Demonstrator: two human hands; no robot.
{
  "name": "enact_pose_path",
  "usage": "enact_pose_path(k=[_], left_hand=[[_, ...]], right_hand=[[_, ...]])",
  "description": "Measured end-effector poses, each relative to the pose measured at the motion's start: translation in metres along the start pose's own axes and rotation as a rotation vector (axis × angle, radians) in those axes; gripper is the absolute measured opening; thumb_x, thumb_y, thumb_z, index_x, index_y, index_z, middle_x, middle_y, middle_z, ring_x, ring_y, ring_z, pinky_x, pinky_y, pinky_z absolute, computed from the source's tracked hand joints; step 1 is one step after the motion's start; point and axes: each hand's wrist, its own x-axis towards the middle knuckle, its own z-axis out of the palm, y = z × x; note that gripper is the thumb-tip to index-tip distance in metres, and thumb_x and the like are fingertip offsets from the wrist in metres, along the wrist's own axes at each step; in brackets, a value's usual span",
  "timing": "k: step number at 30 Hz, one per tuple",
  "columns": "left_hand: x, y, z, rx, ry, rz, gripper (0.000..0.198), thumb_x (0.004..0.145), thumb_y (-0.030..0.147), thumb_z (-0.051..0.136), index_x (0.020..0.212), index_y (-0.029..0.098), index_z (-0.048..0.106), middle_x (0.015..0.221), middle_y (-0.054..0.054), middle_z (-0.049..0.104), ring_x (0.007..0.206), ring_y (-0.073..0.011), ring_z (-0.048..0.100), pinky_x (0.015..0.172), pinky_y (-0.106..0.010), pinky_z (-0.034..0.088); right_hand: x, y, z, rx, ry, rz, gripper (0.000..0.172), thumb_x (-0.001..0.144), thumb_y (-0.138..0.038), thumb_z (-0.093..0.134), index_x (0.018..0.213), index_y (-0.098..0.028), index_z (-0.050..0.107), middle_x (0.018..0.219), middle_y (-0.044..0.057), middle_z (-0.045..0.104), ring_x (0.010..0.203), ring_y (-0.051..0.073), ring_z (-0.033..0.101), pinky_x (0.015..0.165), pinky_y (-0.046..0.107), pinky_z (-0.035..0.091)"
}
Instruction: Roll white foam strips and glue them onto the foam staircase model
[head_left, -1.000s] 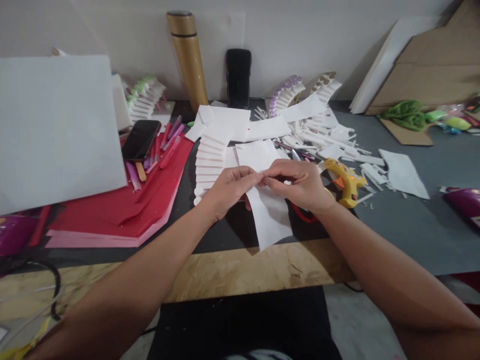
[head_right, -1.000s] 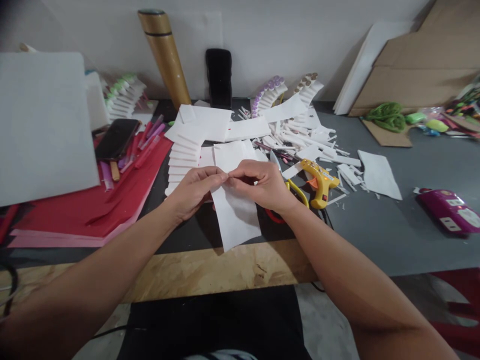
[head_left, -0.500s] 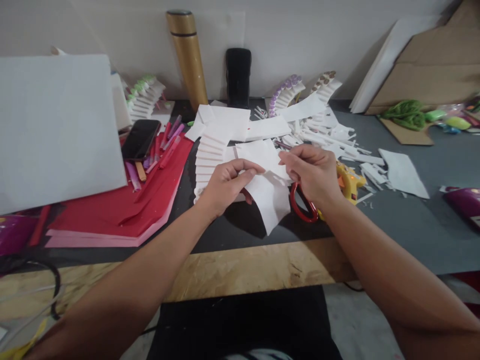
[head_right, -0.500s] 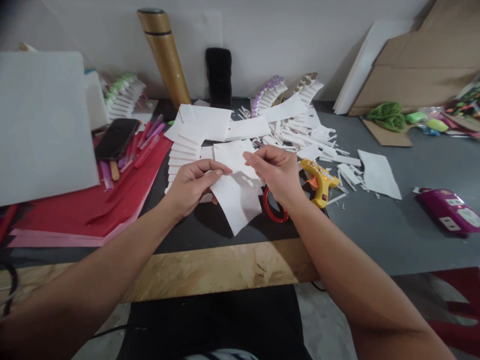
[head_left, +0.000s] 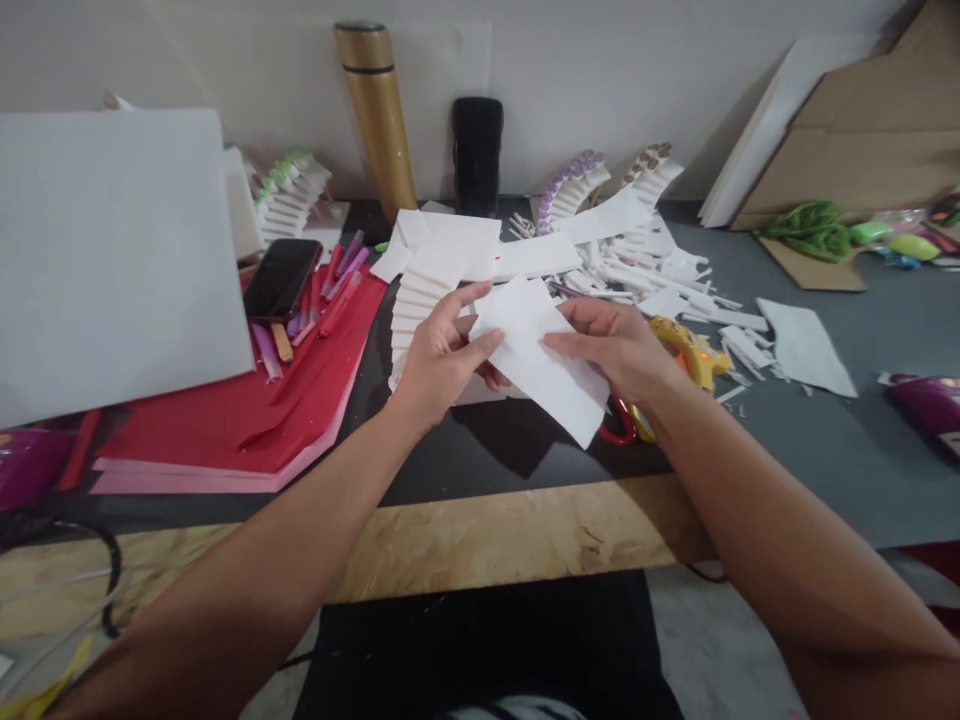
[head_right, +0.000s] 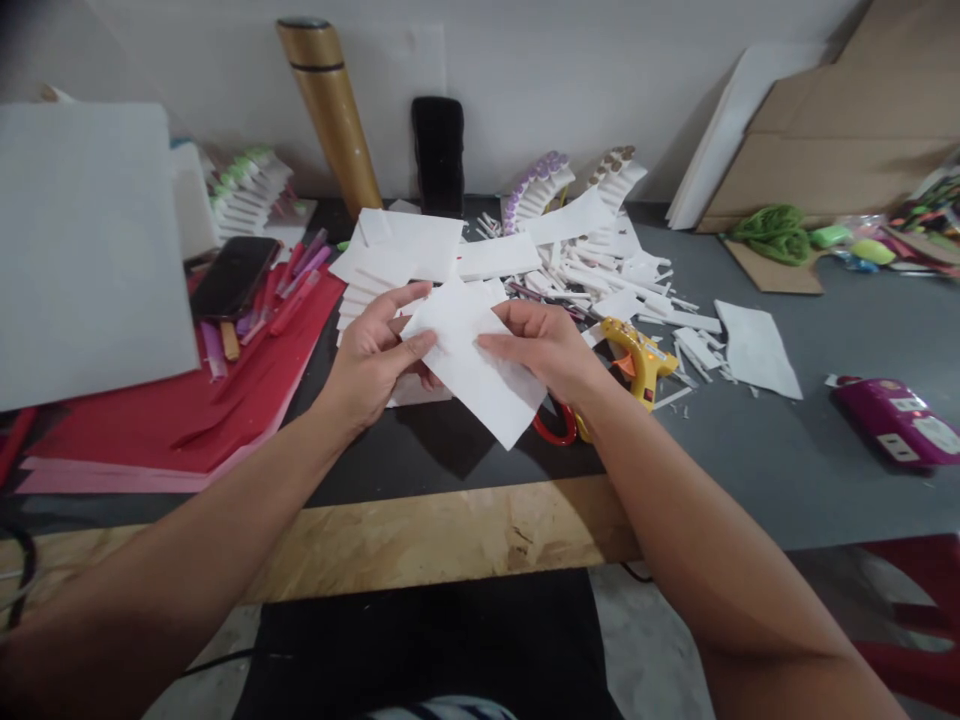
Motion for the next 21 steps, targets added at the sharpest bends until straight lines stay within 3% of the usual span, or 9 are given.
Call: enact_pose_path(k=[4,8,14,17,21], left_hand=[[0.005,-0.008,-0.004,0.001,-0.045,-0.001,0.039,0.080,0.032,0.079,0.114,0.016,0.067,0.080,-0.001,0.073,0.052,-0.0135,0.066,0.047,-0.026,0.056],[0.004,-0.006,-0.006,0.117,-0.114,0.069,0.028,0.086,0.033,0.073,0.106,0.014,0.070,0.079,-0.002,0.073,0.054,-0.0128,0.068,0.052,-0.025,0.061],[-0.008,0.006,-0.004,0.463,-0.211,0.298,0.023,0.097,0.031,0.063,0.110,0.015,0.073,0.095,-0.004,0.076,0.061,-0.0096,0.073,0.061,-0.017,0.059],[-0.009,0.003,-0.003,0.479,-0.208,0.307,0.024,0.098,0.032,0.061,0.111,0.015,0.073,0.093,-0.004,0.076,0.060,-0.0099,0.073,0.061,-0.018,0.059],[-0.006,0.000,-0.001,0.391,-0.156,0.220,0.026,0.096,0.035,0.063,0.109,0.014,0.072,0.074,0.000,0.072,0.058,-0.0127,0.073,0.059,-0.020,0.059]], right_hand=[[0.000,0.000,-0.006,-0.013,-0.049,-0.018,0.046,0.071,-0.031,0.091,0.113,-0.017,0.074,0.082,0.004,0.079,0.059,0.015,0.071,0.049,0.022,0.054],[-0.001,-0.001,-0.008,-0.058,-0.089,-0.009,0.056,0.074,-0.030,0.090,0.126,-0.020,0.072,0.089,0.005,0.080,0.066,0.017,0.073,0.056,0.025,0.058],[-0.001,-0.009,-0.014,-0.081,-0.123,-0.081,0.045,0.069,-0.020,0.091,0.113,-0.020,0.081,0.087,0.003,0.080,0.071,0.015,0.072,0.065,0.024,0.058],[-0.001,-0.007,-0.016,-0.096,-0.143,-0.061,0.039,0.069,-0.023,0.091,0.107,-0.021,0.083,0.090,0.004,0.080,0.073,0.016,0.072,0.065,0.025,0.058],[0.000,-0.002,-0.017,-0.159,-0.091,-0.085,0.020,0.076,-0.033,0.088,0.090,-0.019,0.084,0.078,0.002,0.077,0.060,0.011,0.065,0.055,0.021,0.052]])
